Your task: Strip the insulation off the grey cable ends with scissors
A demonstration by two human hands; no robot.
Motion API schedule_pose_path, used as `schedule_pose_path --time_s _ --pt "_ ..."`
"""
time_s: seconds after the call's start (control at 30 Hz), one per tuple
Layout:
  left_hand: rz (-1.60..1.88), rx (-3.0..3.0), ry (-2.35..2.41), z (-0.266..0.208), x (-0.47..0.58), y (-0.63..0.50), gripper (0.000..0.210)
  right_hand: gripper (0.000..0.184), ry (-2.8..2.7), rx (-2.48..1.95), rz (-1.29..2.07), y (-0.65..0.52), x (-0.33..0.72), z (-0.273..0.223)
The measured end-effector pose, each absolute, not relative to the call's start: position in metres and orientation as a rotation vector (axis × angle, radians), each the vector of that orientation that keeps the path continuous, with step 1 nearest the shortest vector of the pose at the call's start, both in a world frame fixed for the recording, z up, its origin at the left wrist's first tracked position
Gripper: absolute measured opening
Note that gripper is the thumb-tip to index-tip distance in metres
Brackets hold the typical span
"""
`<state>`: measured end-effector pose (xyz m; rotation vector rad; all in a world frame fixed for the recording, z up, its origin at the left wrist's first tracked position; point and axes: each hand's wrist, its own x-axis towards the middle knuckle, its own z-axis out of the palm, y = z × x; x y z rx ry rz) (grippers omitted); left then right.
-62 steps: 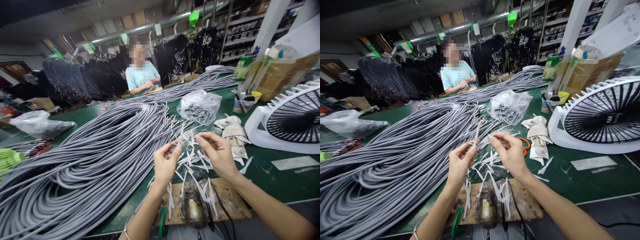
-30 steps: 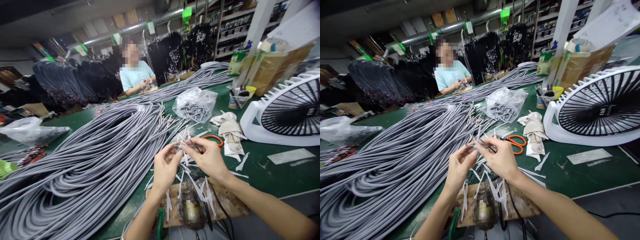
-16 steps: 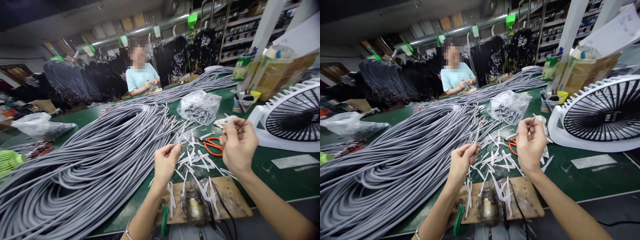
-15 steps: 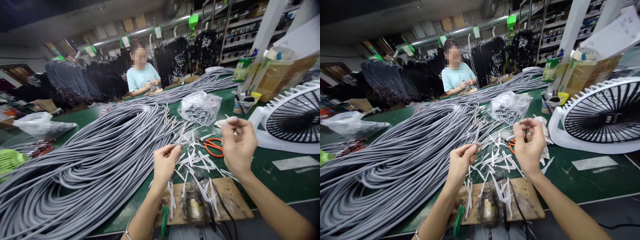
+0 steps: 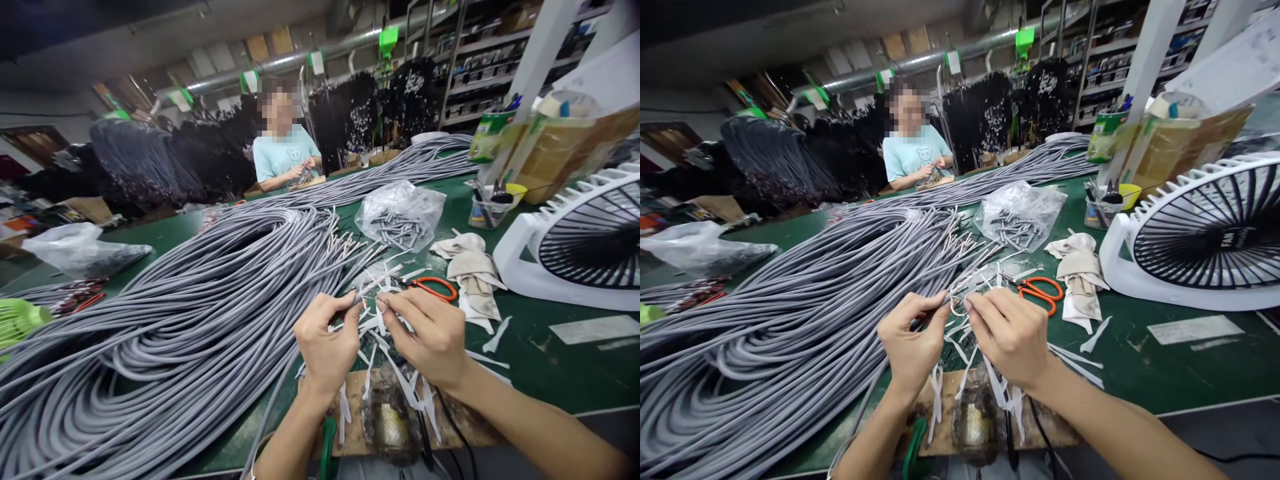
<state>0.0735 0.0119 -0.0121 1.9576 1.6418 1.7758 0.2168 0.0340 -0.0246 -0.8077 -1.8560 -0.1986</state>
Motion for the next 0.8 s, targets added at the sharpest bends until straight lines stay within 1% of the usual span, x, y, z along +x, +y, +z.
schedule_pose_path --time_s 0.33,0.5,0.7,0.8 --pt "1.765 2.328 1.74 -0.0172 0.0719 0.0106 0.009 0.017 -1.933 -0.847 -0.354 0.0316 0.2203 -0.0207" --pt "1.771 2.368 1.794 -0.0173 0.0702 0.0102 0.008 0.016 -1.945 -0.85 -0.416 0.0318 0.2218 -0.0177" --pt "1.764 2.342 1.782 -0.0153 0.0707 0.0095 0.007 0.015 -1.938 -0.844 -0.374 0.0319 0.2209 -0.0184" --pt "1.72 2.329 1.739 -0.0159 0.0735 0.0083 0.007 0.012 -1.912 -0.876 -0.285 0.0334 0.2178 -0.022"
